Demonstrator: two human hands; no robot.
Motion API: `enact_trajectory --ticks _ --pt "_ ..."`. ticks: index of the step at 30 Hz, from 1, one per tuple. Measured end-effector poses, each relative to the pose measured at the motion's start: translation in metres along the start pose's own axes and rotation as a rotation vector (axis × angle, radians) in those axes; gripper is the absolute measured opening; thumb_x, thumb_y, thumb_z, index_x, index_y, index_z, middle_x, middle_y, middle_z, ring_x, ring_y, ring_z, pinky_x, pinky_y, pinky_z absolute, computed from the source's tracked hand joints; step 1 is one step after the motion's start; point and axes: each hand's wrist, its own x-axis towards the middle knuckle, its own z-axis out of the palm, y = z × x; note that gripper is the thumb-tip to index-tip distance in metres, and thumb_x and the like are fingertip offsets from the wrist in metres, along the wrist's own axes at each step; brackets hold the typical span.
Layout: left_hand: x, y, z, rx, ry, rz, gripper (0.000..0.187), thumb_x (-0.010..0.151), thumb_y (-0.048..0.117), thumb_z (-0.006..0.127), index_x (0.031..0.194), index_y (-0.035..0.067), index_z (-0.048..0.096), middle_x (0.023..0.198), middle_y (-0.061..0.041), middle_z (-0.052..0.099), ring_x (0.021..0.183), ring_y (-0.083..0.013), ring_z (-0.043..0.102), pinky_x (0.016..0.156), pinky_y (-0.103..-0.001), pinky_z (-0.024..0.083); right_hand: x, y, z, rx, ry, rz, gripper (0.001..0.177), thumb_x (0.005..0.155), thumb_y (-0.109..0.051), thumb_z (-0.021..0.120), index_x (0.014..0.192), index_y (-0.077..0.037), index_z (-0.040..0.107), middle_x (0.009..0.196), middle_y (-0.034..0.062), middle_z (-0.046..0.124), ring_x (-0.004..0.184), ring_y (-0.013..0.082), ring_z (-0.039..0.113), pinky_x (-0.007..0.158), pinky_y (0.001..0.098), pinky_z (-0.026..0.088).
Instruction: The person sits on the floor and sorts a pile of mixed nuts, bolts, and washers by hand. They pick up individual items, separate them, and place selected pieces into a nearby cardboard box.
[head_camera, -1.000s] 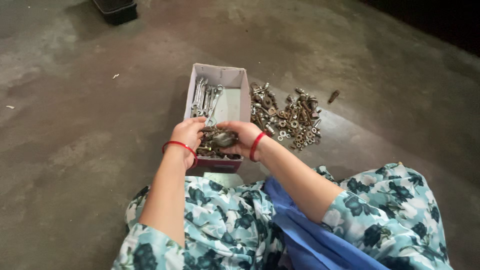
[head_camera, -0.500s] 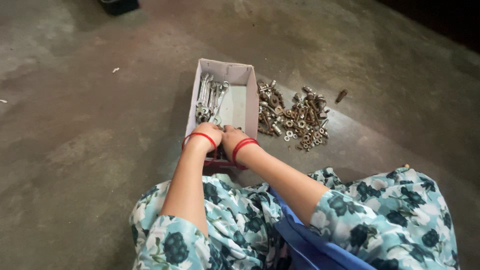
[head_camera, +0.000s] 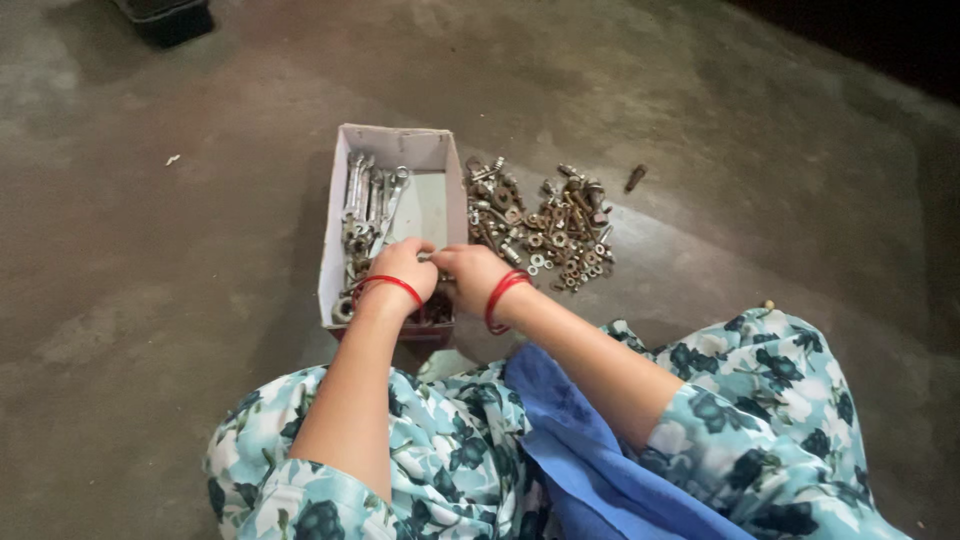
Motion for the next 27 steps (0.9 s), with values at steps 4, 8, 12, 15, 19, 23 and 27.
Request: enact_trajectory --ticks 4,8,12,15,19,23,27 --pt "-0.011 0.046 0.025 -0.132 0.085 0.108 0.035 0.082 0.017 0.063 0.114 0.016 0.076 0.114 -0.015 0.074 0.111 -0.0337 0.069 0.100 -0.043 0.052 -0.041 0.024 -0.034 0.105 0.058 0.124 0.032 0.079 -0.013 0.073 0.109 -0.006 0.071 0.103 0.0177 0.073 0.098 0.0364 0.071 0.086 0.0437 0.057" --pt "-0.020 0.086 0.068 -0.408 0.005 0.111 0.036 0.082 0.013 0.060 0.115 0.017 0.075 0.104 -0.011 0.078 0.100 -0.0243 0.075 0.092 -0.036 0.057 -0.090 0.055 -0.074 0.034 0.014 0.163 0.035 0.076 -0.011 0.073 0.111 -0.009 0.072 0.104 0.0158 0.074 0.097 0.0355 0.071 0.086 0.0433 0.057" --pt "-0.009 0.094 0.101 -0.569 0.015 0.089 0.039 0.082 0.008 0.060 0.118 0.013 0.074 0.112 -0.008 0.078 0.105 -0.0198 0.074 0.094 -0.033 0.056 -0.133 0.097 -0.109 0.003 -0.035 0.291 0.040 0.077 -0.009 0.071 0.116 -0.015 0.074 0.107 0.0113 0.076 0.099 0.0300 0.073 0.089 0.0404 0.057" --pt "0.005 0.089 0.130 -0.796 -0.001 -0.007 0.043 0.082 0.003 0.059 0.123 0.008 0.071 0.125 -0.008 0.073 0.118 -0.0184 0.068 0.101 -0.031 0.051 -0.151 0.131 -0.115 0.007 -0.020 0.460 0.045 0.078 -0.009 0.071 0.122 -0.017 0.072 0.107 0.0099 0.076 0.100 0.0259 0.074 0.090 0.0383 0.058" --pt "0.016 0.074 0.166 -0.951 -0.059 -0.164 0.048 0.083 0.000 0.059 0.130 0.004 0.065 0.133 -0.010 0.070 0.125 -0.0200 0.064 0.106 -0.031 0.047 -0.160 0.179 -0.101 0.025 0.043 0.621 0.056 0.076 -0.014 0.078 0.130 -0.018 0.064 0.118 0.0121 0.073 0.106 0.0269 0.072 0.092 0.0394 0.057" --pt "0.024 0.058 0.170 -0.921 -0.082 -0.192 0.047 0.084 0.002 0.062 0.130 0.005 0.065 0.133 -0.009 0.069 0.126 -0.0196 0.063 0.106 -0.032 0.047 -0.153 0.218 -0.084 -0.021 0.100 0.718 0.067 0.077 -0.015 0.078 0.140 -0.026 0.057 0.137 0.0214 0.055 0.116 0.0381 0.064 0.097 0.0447 0.053" --pt "0.028 0.055 0.166 -0.982 -0.129 -0.244 0.049 0.084 0.002 0.061 0.132 0.007 0.064 0.136 -0.008 0.067 0.120 -0.0181 0.063 0.097 -0.031 0.049 -0.136 0.252 -0.073 -0.086 0.183 0.593 0.075 0.076 -0.015 0.080 0.145 -0.023 0.053 0.144 0.0276 0.046 0.123 0.0477 0.054 0.101 0.0492 0.048"
